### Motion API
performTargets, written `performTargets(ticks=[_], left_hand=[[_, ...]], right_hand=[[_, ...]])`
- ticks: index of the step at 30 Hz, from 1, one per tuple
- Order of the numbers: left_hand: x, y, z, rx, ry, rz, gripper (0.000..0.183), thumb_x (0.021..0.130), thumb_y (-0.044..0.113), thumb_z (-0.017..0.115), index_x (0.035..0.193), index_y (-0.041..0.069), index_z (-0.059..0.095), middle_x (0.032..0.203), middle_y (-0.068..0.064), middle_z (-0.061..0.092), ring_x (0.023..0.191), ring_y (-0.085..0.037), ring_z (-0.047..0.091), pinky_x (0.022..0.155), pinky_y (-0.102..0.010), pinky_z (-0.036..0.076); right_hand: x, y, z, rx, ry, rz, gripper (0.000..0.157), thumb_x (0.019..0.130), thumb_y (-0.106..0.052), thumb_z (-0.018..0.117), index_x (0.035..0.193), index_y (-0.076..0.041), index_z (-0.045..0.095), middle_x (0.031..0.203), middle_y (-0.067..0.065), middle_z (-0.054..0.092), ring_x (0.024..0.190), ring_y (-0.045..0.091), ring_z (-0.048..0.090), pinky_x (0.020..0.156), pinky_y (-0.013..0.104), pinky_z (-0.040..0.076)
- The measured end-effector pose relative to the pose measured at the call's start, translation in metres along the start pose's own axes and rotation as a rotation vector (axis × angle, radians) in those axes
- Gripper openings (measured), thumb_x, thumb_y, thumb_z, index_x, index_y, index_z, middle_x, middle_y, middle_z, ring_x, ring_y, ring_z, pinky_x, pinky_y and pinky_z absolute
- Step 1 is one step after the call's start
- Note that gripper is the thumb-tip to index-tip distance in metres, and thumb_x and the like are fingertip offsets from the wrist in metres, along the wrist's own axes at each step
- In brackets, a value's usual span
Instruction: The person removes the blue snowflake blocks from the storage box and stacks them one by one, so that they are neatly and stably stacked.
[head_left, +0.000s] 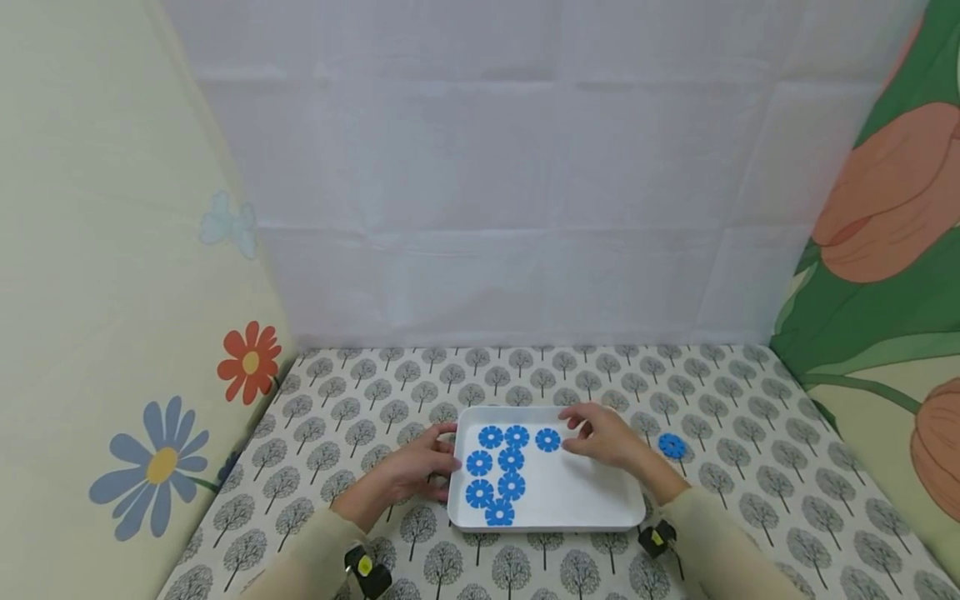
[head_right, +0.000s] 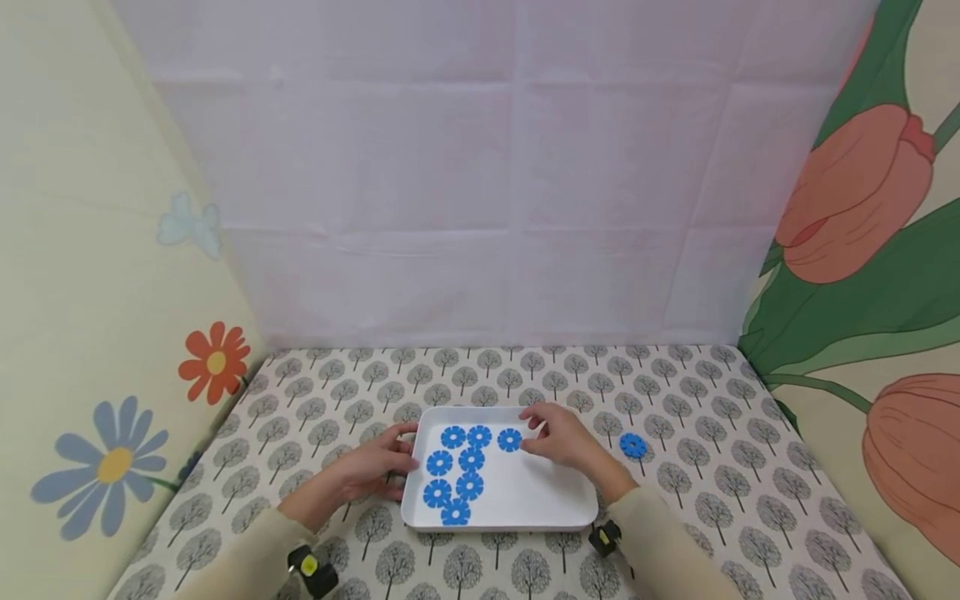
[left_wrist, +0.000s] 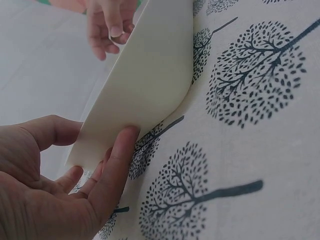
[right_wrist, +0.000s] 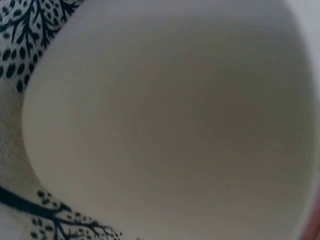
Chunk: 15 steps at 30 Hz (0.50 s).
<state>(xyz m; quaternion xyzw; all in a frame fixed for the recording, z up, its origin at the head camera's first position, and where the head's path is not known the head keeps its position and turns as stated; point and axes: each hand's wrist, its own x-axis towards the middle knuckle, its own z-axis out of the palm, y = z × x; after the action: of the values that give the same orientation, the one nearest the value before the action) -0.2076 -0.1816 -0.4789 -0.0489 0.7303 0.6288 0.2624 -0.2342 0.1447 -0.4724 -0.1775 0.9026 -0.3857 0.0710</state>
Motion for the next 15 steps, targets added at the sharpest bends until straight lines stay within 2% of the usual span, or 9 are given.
performTargets(ticks=[8, 15], left_hand=[[0.000, -0.001, 0.001, -0.003, 0.011, -0.006, 0.076, 0.090, -0.002, 0.064, 0.155, 0.013, 0.029, 0.124, -0.022, 0.050, 0.099, -0.032, 0.062, 0.071, -0.043, 0.062], [0.000, 0.000, -0.001, -0.006, 0.002, -0.004, 0.075, 0.091, -0.001, 0.064, 0.156, 0.012, 0.028, 0.126, -0.023, 0.048, 0.102, -0.033, 0.062, 0.074, -0.044, 0.062]], right_hand=[[0.007, 0.002, 0.013, -0.017, -0.035, -0.014, 0.048, 0.081, -0.012, 0.083, 0.125, -0.004, 0.066, 0.103, 0.007, 0.062, 0.081, 0.013, 0.060, 0.068, 0.027, 0.053], [0.009, -0.002, 0.018, -0.049, -0.028, 0.041, 0.050, 0.078, -0.012, 0.085, 0.125, -0.008, 0.066, 0.108, 0.007, 0.063, 0.088, 0.016, 0.061, 0.077, 0.032, 0.057]])
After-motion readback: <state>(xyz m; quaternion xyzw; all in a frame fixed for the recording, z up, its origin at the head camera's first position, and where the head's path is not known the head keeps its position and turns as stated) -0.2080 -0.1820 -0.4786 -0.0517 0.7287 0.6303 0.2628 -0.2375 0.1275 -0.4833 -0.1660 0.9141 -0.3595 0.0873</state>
